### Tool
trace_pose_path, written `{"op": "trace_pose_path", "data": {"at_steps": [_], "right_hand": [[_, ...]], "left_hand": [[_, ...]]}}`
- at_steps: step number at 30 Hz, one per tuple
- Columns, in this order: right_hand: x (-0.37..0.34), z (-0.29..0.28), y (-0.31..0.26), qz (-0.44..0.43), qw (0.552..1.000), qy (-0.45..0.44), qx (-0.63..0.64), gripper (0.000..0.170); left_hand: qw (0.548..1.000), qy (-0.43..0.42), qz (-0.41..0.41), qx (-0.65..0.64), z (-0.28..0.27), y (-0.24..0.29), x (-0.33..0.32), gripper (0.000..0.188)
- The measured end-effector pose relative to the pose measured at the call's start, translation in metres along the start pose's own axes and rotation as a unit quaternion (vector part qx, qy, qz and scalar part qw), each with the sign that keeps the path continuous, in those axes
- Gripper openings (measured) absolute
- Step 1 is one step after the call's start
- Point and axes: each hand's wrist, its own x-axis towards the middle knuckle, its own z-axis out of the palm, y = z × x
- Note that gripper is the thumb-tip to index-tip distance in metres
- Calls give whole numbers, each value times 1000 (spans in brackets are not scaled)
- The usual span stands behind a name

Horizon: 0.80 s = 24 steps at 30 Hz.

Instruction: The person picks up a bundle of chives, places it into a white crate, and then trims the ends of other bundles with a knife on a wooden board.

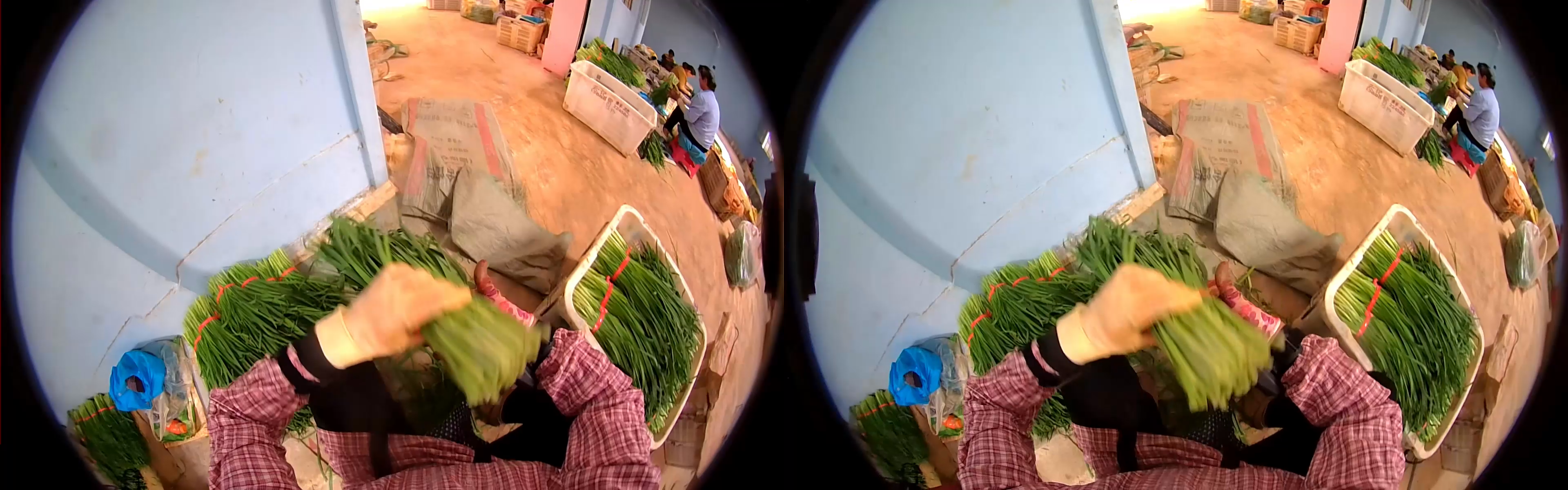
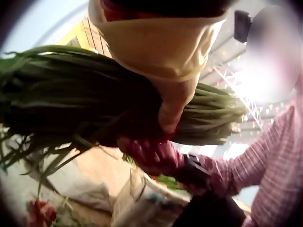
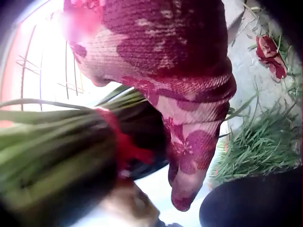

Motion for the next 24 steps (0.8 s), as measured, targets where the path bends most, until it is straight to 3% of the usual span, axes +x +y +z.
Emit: {"op": "trace_pose_path", "data": {"at_steps": [1, 3, 4, 6, 8, 9, 10, 11, 12, 14, 16, 18, 19, 21, 22, 23, 24], "right_hand": [[-7, 10, 1, 106, 965, 3, 238, 75], [-29, 13, 15, 25, 996, 37, 72, 50], [-32, 12, 24, -2, 992, 115, -45, 40], [-37, 12, 25, -29, 990, 121, -73, 30], [-40, 13, 17, -36, 982, 144, -116, 28], [-41, 6, 9, -32, 967, 157, -199, 29], [-45, 22, -6, -28, 964, 178, -197, 31], [-46, 21, -12, -50, 955, 192, -222, 31], [-46, 16, -13, -71, 944, 205, -247, 32], [-42, 8, -17, -127, 932, 200, -276, 33], [-45, 26, -27, -97, 945, 228, -212, 32], [-45, 19, -30, -63, 949, 215, -220, 37], [-50, 27, -44, 27, 927, 223, -301, 46], [-50, 25, -34, -36, 938, 195, -286, 51], [-46, 21, -30, -71, 940, 177, -283, 54], [-42, 8, -23, -118, 934, 157, -298, 55], [-44, -2, -21, -100, 877, 237, -406, 55]], "left_hand": [[995, 1, 53, 84, 13, 17, -13, 55], [974, -24, 125, 190, 25, 41, -31, 48], [973, -16, 124, 194, 32, 45, -39, 48], [971, -57, 91, 212, 34, 58, -46, 48], [972, -82, 2, 218, 29, 71, -51, 59], [970, -93, -43, 219, 27, 76, -54, 65], [978, -13, -113, 176, 27, 72, -61, 91], [963, 101, -232, 91, 30, 74, -62, 97], [915, 210, -344, 2, 32, 78, -61, 103], [801, 239, -476, -272, 51, 67, -63, 107], [641, 277, -412, -585, 91, 41, -69, 103], [568, 254, -400, -674, 124, 13, -68, 91], [536, 233, -397, -708, 137, -3, -69, 88], [440, 273, -359, -776, 152, -7, -58, 79], [428, 275, -303, -806, 148, 0, -51, 67], [419, 294, -300, -805, 154, 0, -52, 61], [408, 313, -299, -804, 166, -6, -59, 55]]}}
